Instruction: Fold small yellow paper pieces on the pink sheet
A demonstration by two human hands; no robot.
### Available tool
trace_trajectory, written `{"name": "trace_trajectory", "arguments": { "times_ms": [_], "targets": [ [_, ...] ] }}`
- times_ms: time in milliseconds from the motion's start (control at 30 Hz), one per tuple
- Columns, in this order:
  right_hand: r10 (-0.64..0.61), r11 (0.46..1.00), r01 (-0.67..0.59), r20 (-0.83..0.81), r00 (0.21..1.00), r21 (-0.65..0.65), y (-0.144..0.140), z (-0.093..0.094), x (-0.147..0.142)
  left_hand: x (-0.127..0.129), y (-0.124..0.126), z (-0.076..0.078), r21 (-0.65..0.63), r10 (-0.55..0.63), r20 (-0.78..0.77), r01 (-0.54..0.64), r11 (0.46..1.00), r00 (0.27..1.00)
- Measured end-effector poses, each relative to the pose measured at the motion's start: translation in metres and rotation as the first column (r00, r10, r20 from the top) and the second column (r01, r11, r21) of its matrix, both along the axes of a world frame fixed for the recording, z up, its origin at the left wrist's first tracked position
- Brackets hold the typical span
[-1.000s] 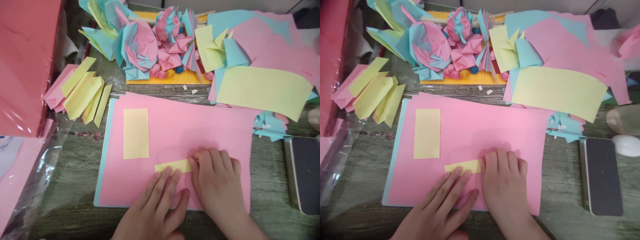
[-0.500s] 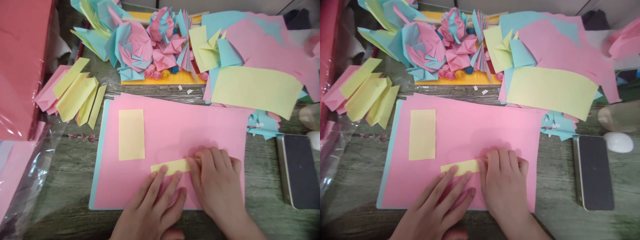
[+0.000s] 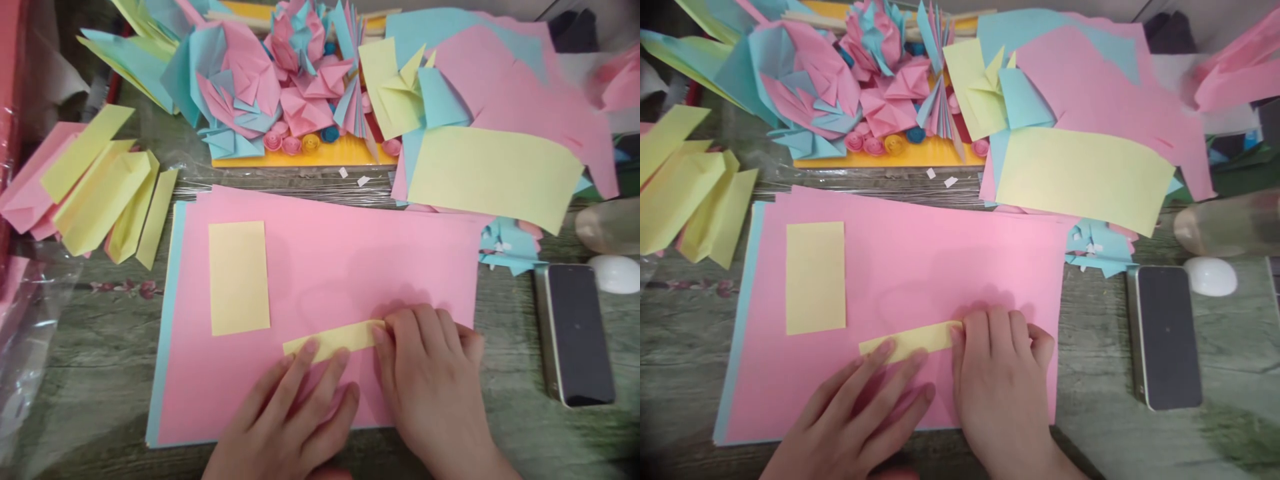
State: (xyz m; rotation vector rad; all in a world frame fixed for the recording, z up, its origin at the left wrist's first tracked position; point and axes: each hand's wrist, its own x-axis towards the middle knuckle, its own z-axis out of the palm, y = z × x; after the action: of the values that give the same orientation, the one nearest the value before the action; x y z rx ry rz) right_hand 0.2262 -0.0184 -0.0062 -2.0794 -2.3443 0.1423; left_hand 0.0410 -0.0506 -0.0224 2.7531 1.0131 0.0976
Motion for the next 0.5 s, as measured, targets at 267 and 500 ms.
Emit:
{"name": "trace_trajectory", "arguments": {
  "times_ms": [267, 500],
  "targets": [
    [0.003, 1.000, -0.004, 0.046, 0.999, 0.028, -0.0009, -0.0041, -0.0011, -0.0026, -0.0008, -0.0029, 0.002, 0.012, -0.009, -0.012, 1.000, 1.000],
    [-0.007, 0.999, 0.006, 0.028, 1.000, 0.038, 0.0003, -0.0055, -0.0012, -0.0014, -0.0040, -0.0055, -0.004, 0.034, 0.015, -0.034, 0.999, 0.999]
  ]
}}
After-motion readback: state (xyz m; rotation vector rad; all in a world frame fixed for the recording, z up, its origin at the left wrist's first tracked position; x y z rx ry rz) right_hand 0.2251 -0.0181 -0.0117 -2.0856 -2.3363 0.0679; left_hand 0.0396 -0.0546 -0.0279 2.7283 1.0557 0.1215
